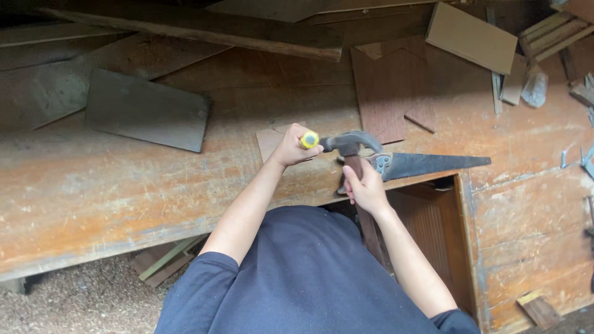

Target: The person repeatedly strikes a yellow-handled chisel with a claw hammer on a small wooden piece placed on a workbench. The person holds the chisel steady with the left hand and swings the hammer with the right hand throughout the clip.

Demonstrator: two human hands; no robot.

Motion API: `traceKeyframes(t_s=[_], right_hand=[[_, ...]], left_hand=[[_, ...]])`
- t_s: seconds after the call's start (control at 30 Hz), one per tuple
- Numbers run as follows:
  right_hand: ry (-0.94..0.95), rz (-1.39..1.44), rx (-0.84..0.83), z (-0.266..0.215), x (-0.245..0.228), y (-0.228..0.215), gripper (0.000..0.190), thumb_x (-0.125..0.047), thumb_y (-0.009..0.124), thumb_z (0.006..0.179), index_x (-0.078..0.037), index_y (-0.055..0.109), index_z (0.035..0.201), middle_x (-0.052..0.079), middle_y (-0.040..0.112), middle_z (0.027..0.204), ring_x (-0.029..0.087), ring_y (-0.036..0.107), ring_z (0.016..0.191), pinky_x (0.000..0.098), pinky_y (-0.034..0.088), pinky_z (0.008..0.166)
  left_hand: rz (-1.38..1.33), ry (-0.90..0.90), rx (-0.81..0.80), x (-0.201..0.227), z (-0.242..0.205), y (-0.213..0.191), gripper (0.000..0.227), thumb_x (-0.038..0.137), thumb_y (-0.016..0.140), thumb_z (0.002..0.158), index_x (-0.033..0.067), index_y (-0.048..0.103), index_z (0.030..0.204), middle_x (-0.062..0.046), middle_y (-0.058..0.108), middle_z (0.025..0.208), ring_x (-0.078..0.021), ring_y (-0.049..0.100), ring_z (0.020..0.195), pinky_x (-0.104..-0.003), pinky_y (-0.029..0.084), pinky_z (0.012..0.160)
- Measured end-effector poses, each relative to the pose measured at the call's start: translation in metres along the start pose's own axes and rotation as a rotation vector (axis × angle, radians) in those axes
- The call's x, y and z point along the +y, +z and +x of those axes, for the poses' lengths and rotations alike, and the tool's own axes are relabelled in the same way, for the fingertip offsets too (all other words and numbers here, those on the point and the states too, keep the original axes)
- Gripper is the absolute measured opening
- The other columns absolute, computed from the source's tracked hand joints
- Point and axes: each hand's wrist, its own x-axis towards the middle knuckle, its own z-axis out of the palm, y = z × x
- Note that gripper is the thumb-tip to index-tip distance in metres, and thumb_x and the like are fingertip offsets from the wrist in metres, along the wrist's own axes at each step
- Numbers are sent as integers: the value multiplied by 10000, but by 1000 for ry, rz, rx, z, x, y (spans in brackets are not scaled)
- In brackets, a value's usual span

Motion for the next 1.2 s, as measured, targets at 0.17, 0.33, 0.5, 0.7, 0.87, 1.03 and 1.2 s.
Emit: traceKeyframes(t_s=[0.17,0.33,0.5,0.7,0.87,1.03,1.2], right_hand=[[198,-154,6,8,32,34,277,-256,589,1018,-55,591,1208,25,563,579,101,523,422,299,448,372],[221,-228,3,2,49,50,314,-279,575,1028,-26,568,1214,48,585,582,133,557,417,313,475,384],[192,-307,29,4,48,48,382,-294,566,1012,-37,520,1290,68,609,592,172,592,409,332,499,393],[185,-292,20,1,48,48,411,-306,572,1017,-17,517,1304,85,624,616,178,604,419,347,521,405],[143,-384,34,3,45,45,453,-331,562,1009,-25,493,1335,110,660,634,211,630,397,351,535,416],[184,-357,-5,3,41,43,434,-331,557,1005,-29,515,1313,175,666,637,238,620,411,381,529,426],[156,-411,-11,6,42,39,439,-346,544,1015,-10,502,1295,185,692,706,249,652,439,379,557,454]], left_hand=[[-118,-65,-2,-11,1,-8,293,146,816,820,63,585,661,-2,539,599,-103,483,543,-270,395,525],[-239,-39,82,-34,7,-38,196,139,798,841,98,638,736,18,636,694,-113,582,615,-276,467,574],[-745,-201,240,-66,19,-79,269,62,683,821,122,475,663,15,452,544,-122,421,438,-302,335,435],[-976,-267,644,-92,1,-101,308,64,628,881,138,425,661,24,327,494,-132,378,406,-340,359,450],[-869,-158,429,-63,-8,-90,319,49,656,835,148,426,638,24,387,506,-131,415,430,-320,366,460],[-588,-158,165,-20,-9,-65,230,37,684,813,74,541,637,-35,546,587,-123,485,506,-285,342,473],[-594,-145,137,-6,-14,-46,308,32,706,830,77,505,600,-5,507,573,-111,464,527,-280,321,498]])
